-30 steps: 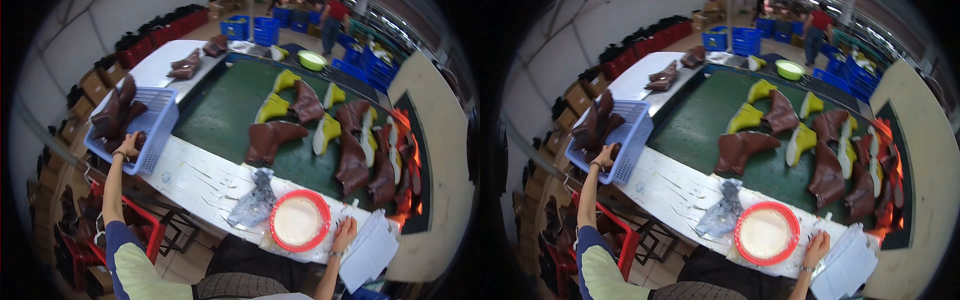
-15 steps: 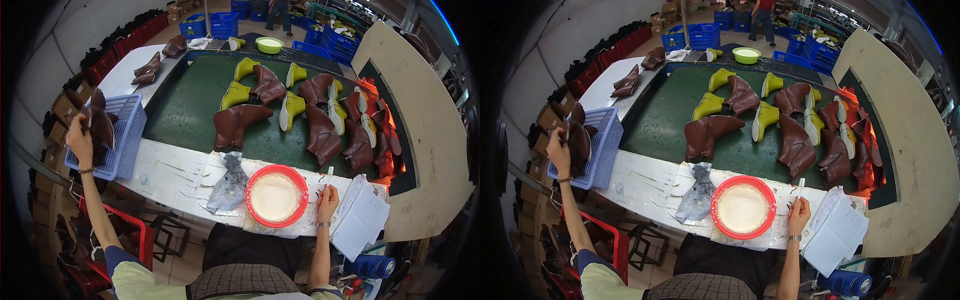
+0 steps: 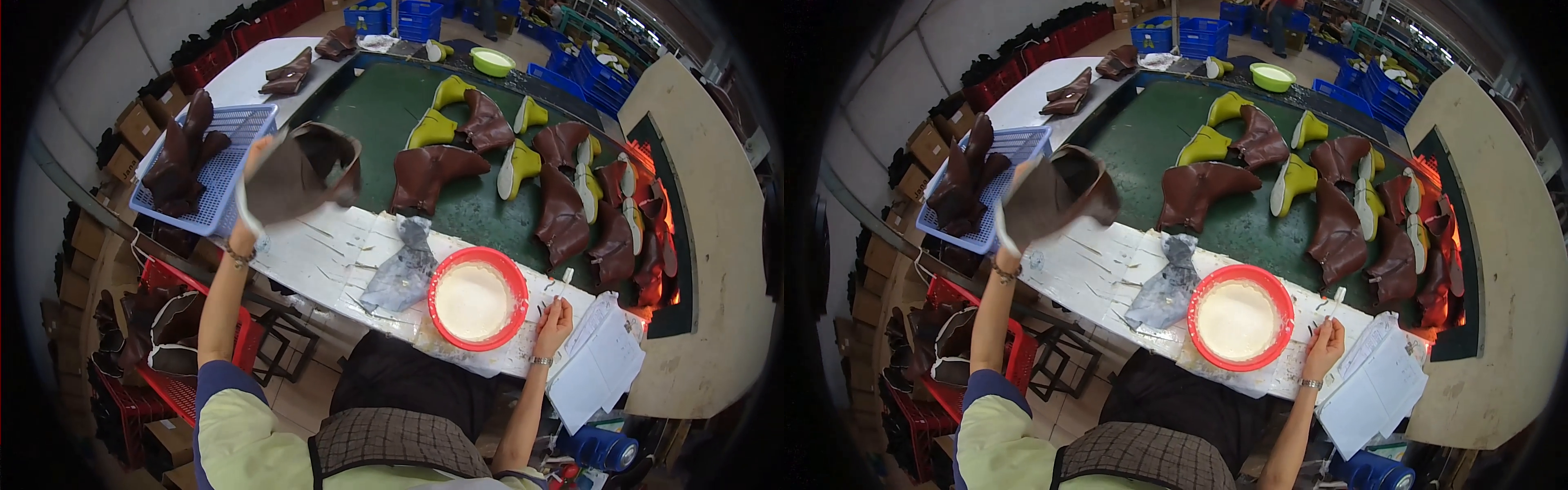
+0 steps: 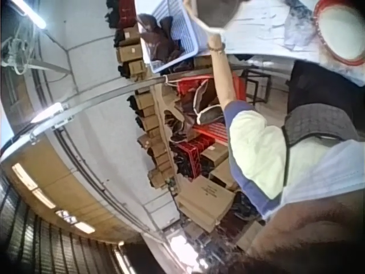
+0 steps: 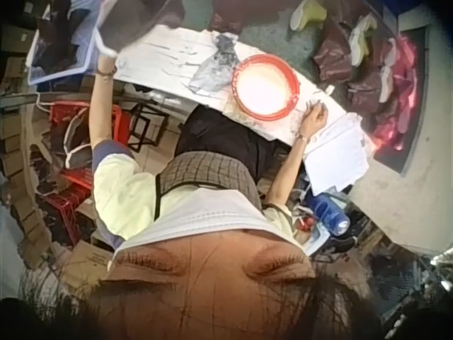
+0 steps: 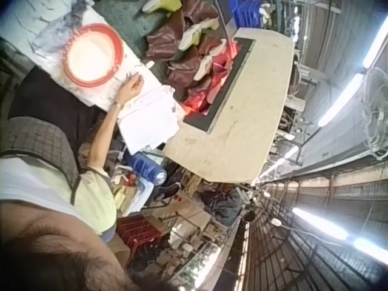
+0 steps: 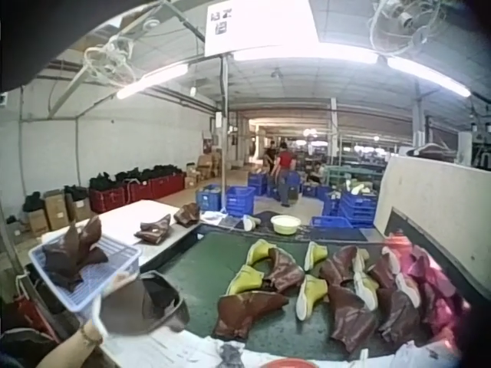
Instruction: Apply adhesive to the edges of boot uppers and organize them for processing.
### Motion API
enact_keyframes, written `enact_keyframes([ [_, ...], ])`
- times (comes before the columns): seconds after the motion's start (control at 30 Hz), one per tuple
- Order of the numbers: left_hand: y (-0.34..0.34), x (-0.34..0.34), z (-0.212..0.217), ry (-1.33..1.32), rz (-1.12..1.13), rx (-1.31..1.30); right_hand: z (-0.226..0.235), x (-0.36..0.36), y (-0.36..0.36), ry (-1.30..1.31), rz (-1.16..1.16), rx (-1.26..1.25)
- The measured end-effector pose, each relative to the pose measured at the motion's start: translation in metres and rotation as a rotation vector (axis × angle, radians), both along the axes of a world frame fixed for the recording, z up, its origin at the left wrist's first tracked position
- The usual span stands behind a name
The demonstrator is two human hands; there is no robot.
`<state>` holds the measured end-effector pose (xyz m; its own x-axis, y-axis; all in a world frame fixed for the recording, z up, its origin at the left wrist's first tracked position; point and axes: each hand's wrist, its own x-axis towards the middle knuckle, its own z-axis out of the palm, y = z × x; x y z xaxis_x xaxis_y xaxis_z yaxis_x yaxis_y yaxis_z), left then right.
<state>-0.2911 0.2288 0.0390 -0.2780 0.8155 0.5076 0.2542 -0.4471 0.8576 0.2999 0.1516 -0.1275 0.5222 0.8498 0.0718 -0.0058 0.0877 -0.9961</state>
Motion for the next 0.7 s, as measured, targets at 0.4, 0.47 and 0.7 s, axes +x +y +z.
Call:
enact_keyframes([
  [0.4,-0.047,0.037,-0.115,0.182,-0.038,-0.272,0.061,-0.008,-0.016,-0.175,0.045,-0.055],
  [0.47,-0.046,0.047,-0.101,0.711,0.106,-0.054,0.082,-0.023,-0.015,-0.305,0.056,0.008],
  [0.7,-0.023,0.059,-0.028,0.989,0.243,0.193,0.126,-0.075,-0.024,-1.197,0.293,-0.066],
])
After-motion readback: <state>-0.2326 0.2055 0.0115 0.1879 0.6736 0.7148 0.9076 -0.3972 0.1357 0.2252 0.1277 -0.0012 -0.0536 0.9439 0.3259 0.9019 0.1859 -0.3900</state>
